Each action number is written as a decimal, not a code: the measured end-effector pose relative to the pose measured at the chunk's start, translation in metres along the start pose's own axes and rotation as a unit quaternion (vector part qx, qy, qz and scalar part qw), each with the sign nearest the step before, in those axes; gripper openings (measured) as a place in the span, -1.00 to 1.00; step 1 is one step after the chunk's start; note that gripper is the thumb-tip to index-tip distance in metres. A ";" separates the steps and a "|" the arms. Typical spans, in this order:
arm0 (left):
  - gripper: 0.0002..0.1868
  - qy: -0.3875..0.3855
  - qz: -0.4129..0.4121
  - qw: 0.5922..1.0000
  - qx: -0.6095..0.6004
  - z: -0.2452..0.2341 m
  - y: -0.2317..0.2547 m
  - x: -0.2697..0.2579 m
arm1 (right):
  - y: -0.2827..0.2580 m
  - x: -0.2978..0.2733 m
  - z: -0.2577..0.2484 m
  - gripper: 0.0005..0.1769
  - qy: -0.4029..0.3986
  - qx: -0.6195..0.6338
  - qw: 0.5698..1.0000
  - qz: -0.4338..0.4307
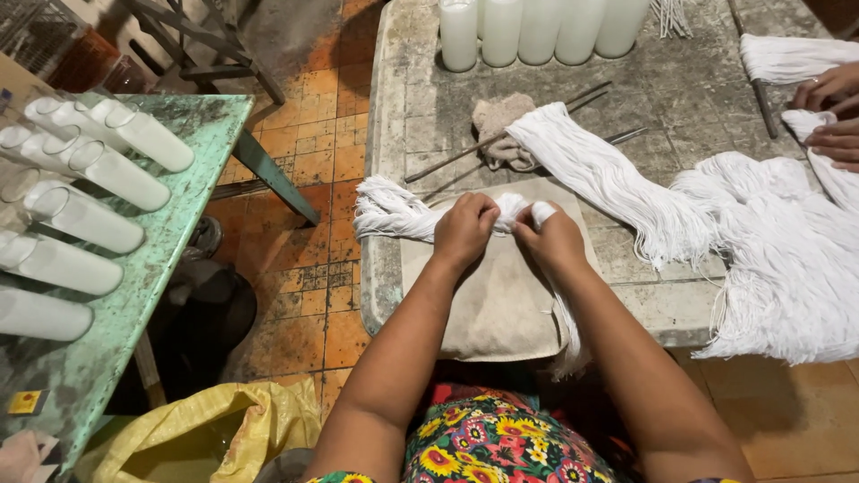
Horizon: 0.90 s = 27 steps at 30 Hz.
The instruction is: Tie knots around bundles of white candle wicks at regular intervals to prepare them for production
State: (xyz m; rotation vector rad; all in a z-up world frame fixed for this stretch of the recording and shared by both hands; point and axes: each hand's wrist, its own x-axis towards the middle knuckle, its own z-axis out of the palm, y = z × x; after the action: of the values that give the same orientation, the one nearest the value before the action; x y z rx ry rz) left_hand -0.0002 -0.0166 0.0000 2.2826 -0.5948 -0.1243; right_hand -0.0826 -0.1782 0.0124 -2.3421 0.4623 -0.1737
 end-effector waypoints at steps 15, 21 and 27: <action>-0.85 0.079 0.064 0.993 -0.055 -0.004 0.010 -0.018 | 0.031 0.000 0.017 -0.76 -0.017 0.207 0.978 0.002; -0.86 0.054 0.076 0.996 0.013 0.000 0.015 -0.018 | 0.016 -0.014 0.001 -0.81 -0.053 0.340 0.939 -0.019; -0.77 0.027 0.054 0.997 0.041 0.007 0.007 -0.010 | -0.022 -0.042 -0.053 -0.79 0.014 0.533 0.842 0.084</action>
State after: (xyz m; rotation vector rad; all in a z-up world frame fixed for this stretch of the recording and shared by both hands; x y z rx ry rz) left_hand -0.0133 -0.0211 -0.0005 2.3185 -0.7045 0.0130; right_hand -0.1290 -0.1816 0.0662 -1.1954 0.4233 -0.2897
